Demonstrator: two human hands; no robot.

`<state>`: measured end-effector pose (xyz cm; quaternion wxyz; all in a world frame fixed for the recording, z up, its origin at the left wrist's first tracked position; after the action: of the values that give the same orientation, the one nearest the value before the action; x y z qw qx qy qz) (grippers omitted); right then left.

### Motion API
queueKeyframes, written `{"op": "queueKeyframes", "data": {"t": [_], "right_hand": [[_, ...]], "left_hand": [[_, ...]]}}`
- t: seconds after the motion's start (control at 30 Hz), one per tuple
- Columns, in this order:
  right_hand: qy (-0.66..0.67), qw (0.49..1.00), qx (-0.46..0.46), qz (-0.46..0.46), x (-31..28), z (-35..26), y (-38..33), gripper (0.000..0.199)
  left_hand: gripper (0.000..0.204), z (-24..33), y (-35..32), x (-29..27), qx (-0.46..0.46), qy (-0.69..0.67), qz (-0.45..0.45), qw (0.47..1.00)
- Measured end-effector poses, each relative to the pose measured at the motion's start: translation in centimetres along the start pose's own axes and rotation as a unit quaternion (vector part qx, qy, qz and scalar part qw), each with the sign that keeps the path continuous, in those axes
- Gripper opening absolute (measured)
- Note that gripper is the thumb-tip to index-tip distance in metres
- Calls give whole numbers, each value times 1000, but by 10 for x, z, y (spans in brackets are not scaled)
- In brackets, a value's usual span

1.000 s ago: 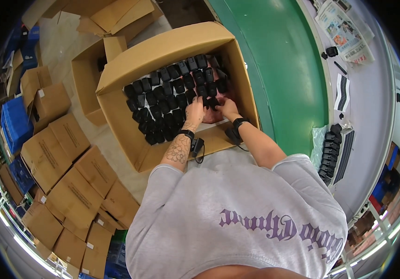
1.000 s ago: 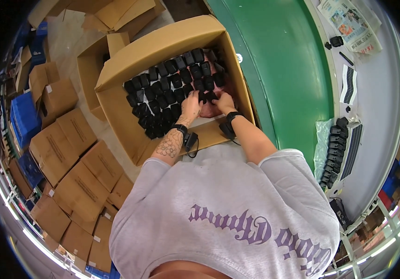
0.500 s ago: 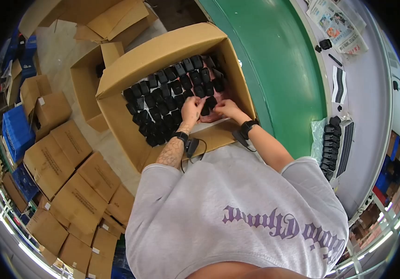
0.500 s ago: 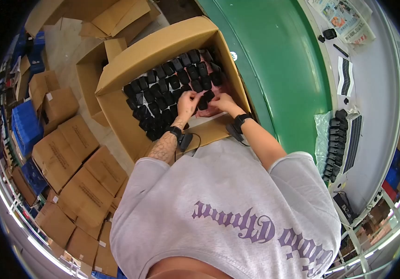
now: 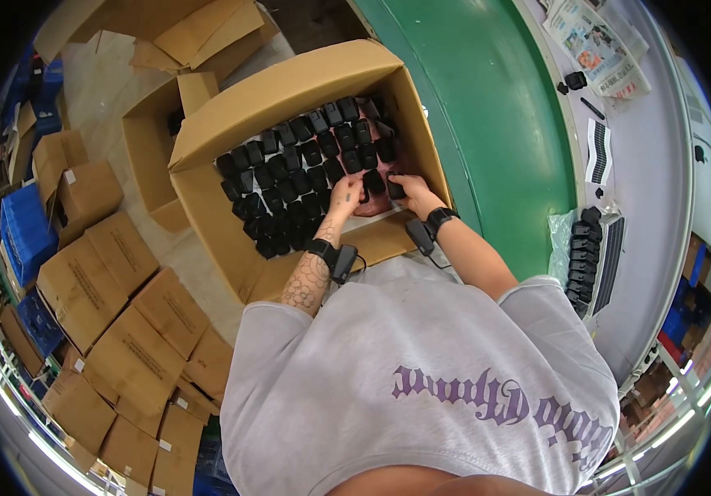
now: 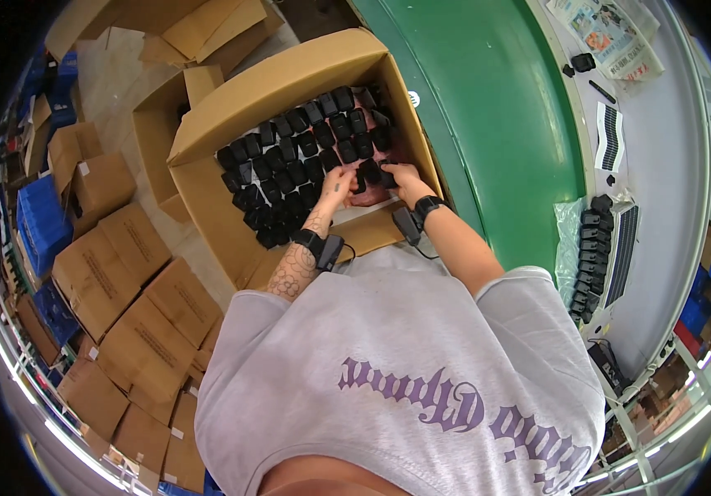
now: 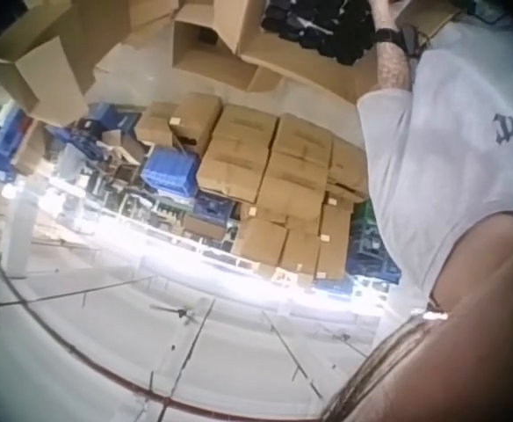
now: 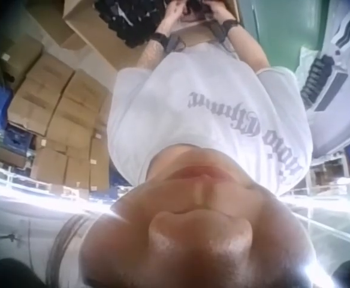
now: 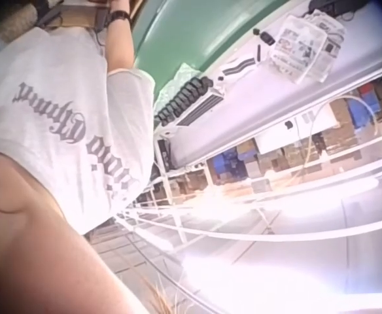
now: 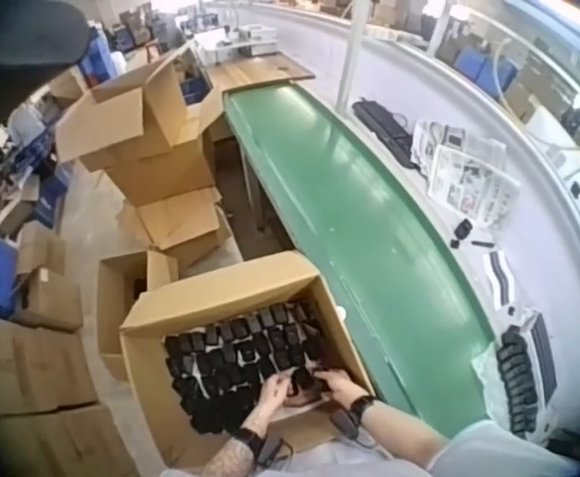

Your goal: The worker is packing electronic components from a conveyor belt into a cardboard box, labeling it with a marker, and then covering the contents with newspaper.

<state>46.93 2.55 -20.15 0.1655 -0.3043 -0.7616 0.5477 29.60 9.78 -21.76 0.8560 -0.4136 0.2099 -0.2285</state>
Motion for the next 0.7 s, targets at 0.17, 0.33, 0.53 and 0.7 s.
{"op": "queueKeyframes", "data": {"t": [0.17, 0.33, 0.53, 0.7], "right_hand": [[-53, 974, -135, 172, 3, 24, 48, 37], [-163, 945, -249, 134, -8, 36, 85, 49], [-232, 900, -305, 210, 14, 40, 64, 48], [-245, 894, -296, 231, 18, 31, 68, 50]], "left_hand": [[34, -44, 14, -1, 62, 175, -256, 949], [35, -58, 20, 17, 208, 304, -93, 925], [39, -58, 6, 1, 256, 238, -58, 935], [34, -46, -7, -52, 246, 259, -103, 928]]}}
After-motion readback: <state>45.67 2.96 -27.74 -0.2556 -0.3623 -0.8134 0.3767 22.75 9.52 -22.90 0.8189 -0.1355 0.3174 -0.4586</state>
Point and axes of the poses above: each hand's wrist, its own y-axis towards the middle knuckle, its own x-axis out of the palm, z = x × y, the point moved 1 cm from there along y, towards the middle knuckle, and after that the axes turned 9 degrees about z, right-handed, at the moved point
